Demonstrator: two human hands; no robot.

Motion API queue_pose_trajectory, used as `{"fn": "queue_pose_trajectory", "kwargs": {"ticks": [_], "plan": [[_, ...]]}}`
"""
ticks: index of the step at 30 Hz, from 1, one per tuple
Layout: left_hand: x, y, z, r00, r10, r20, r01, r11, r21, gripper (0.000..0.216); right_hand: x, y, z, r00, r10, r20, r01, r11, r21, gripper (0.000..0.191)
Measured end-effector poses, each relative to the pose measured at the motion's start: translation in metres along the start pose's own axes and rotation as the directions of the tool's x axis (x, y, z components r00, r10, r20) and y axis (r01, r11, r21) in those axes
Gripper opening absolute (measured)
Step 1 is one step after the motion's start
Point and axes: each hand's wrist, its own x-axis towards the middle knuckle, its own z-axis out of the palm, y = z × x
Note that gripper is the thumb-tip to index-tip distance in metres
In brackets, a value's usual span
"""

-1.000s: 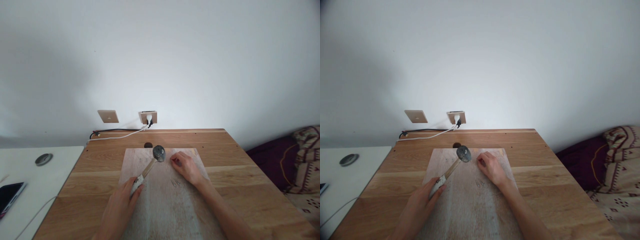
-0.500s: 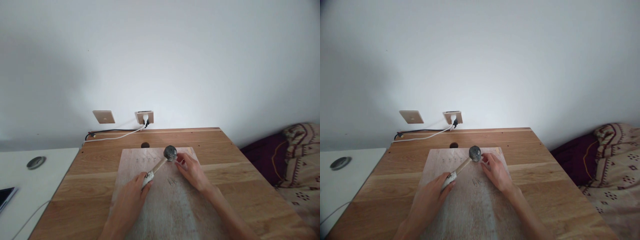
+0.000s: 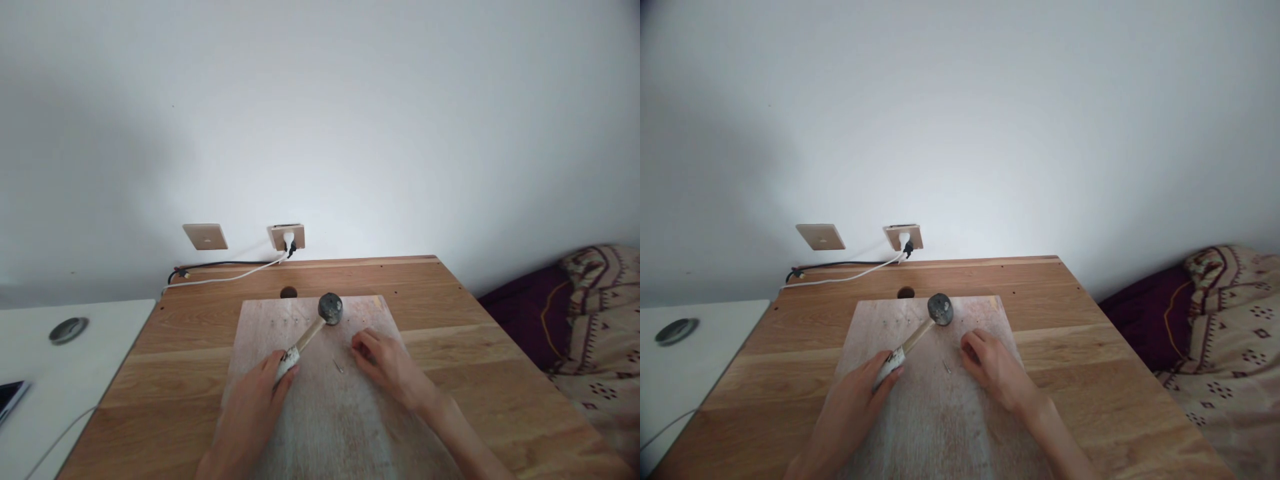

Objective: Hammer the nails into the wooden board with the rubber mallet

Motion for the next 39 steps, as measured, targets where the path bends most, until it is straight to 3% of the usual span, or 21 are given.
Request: {"fn": "queue_pose_trajectory", "kwargs": {"ticks": [6,16,25,34,39], "plan": [[-0.008,-0.003,-0.003,0.999,-0.017,-0.032,0.015,0.999,-0.042,0.036,0.025,0.024,-0.012,0.987,0.021,-0.16,-0.024,1.0,-0.017,0.018],[-0.016,-0.016,-0.009,0.995,-0.072,-0.066,0.07,0.997,-0.036,0.039,0.046,0.029,-0.002,0.996,-0.041,-0.08,0.026,0.985,-0.172,0.021],[-0.017,-0.022,-0.005,0.996,-0.054,-0.072,0.05,0.997,-0.062,0.037,0.047,0.034,0.006,0.993,-0.054,-0.102,0.038,0.987,-0.154,0.024],[-0.002,0.005,-0.004,0.999,0.014,-0.029,-0.017,0.997,-0.074,0.03,0.044,0.034,0.014,0.982,-0.002,-0.188,-0.016,0.996,-0.093,0.026],[0.012,0.018,0.004,0.997,0.072,-0.004,-0.072,0.997,-0.02,0.03,0.033,0.032,0.008,0.967,0.021,-0.256,-0.039,0.997,-0.062,0.039]]}}
